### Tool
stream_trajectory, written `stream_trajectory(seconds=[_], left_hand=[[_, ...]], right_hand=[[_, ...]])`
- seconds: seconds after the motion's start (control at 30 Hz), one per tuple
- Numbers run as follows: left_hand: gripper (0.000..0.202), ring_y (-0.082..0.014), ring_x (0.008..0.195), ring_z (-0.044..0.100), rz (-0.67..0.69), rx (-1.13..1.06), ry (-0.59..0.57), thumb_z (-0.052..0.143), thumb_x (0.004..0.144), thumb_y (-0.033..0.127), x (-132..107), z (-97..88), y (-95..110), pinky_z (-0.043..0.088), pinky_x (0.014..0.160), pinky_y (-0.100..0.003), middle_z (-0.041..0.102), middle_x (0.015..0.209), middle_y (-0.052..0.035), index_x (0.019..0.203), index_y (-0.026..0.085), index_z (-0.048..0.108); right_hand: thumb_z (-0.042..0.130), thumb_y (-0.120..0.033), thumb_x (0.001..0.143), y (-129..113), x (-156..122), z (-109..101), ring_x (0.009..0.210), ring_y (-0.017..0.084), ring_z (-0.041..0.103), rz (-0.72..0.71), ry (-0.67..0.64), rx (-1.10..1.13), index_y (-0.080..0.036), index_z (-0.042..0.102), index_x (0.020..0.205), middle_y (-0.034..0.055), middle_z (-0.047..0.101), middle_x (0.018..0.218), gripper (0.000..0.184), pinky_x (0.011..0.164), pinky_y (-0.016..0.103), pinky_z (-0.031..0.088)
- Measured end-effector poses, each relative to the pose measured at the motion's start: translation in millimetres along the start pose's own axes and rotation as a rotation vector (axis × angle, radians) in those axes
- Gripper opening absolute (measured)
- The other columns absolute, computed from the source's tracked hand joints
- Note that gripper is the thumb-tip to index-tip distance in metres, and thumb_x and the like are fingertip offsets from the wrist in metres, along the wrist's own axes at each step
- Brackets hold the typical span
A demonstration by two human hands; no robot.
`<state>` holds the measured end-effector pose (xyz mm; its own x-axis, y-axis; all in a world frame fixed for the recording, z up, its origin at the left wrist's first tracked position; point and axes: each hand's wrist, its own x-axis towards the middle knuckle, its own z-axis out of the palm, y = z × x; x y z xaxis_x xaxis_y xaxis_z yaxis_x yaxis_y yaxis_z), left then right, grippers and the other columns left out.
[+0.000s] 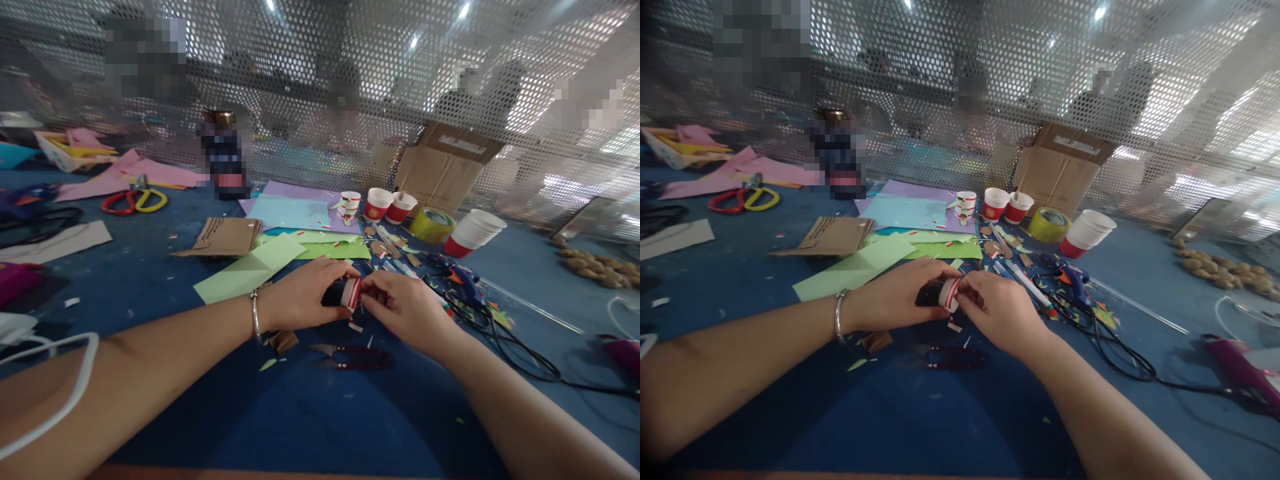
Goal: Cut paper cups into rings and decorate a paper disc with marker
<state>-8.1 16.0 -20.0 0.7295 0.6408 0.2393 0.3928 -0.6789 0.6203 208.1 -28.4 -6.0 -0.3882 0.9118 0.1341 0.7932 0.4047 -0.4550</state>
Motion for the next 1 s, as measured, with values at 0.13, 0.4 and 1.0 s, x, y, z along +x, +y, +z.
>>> stream_trajectory(seconds=[0.13, 0.4, 1.0], left_hand=[[0.049, -0.023, 0.104, 0.063, -0.063, -0.196, 0.032, 0.076, 0.079, 0.04, 1, -2.8, 1, 0.048, 0.089, -0.035, 0.066, 0.119, -0.0064, 0.123, 0.023, 0.059], [0.053, -0.0211, 0.106, 0.065, -0.012, -0.487, 0.057, 0.081, 0.076, 0.035, 0, -5.2, 0, 0.05, 0.095, -0.036, 0.066, 0.117, -0.0061, 0.121, 0.023, 0.057], [0.047, -0.0162, 0.1, 0.062, -0.321, -0.93, 0.088, 0.077, 0.076, 0.018, 4, -20.2, -7, 0.052, 0.09, -0.032, 0.063, 0.113, -0.0047, 0.118, 0.019, 0.057]], right_hand=[[0.057, -0.023, 0.09, 3, 0, 1, 0.072, 0.015, 0.06, 0.007, 0.086, 0.03, -0.02, 0.067, 0.096, 0.0012, 0.067, 0.083, 0.012, 0.064, 0.026, 0.042], [0.058, -0.036, 0.093, 8, 2, 1, 0.062, 0.014, 0.057, 0.078, 0.184, 0.084, -0.021, 0.064, 0.092, -0.0004, 0.065, 0.074, 0.016, 0.058, 0.025, 0.04], [0.055, -0.029, 0.088, 1, 0, -13, 0.048, 0.009, 0.037, 0.117, 0.201, 0.073, -0.02, 0.051, 0.065, -0.0051, 0.047, 0.056, 0.025, 0.048, 0.023, 0.028]])
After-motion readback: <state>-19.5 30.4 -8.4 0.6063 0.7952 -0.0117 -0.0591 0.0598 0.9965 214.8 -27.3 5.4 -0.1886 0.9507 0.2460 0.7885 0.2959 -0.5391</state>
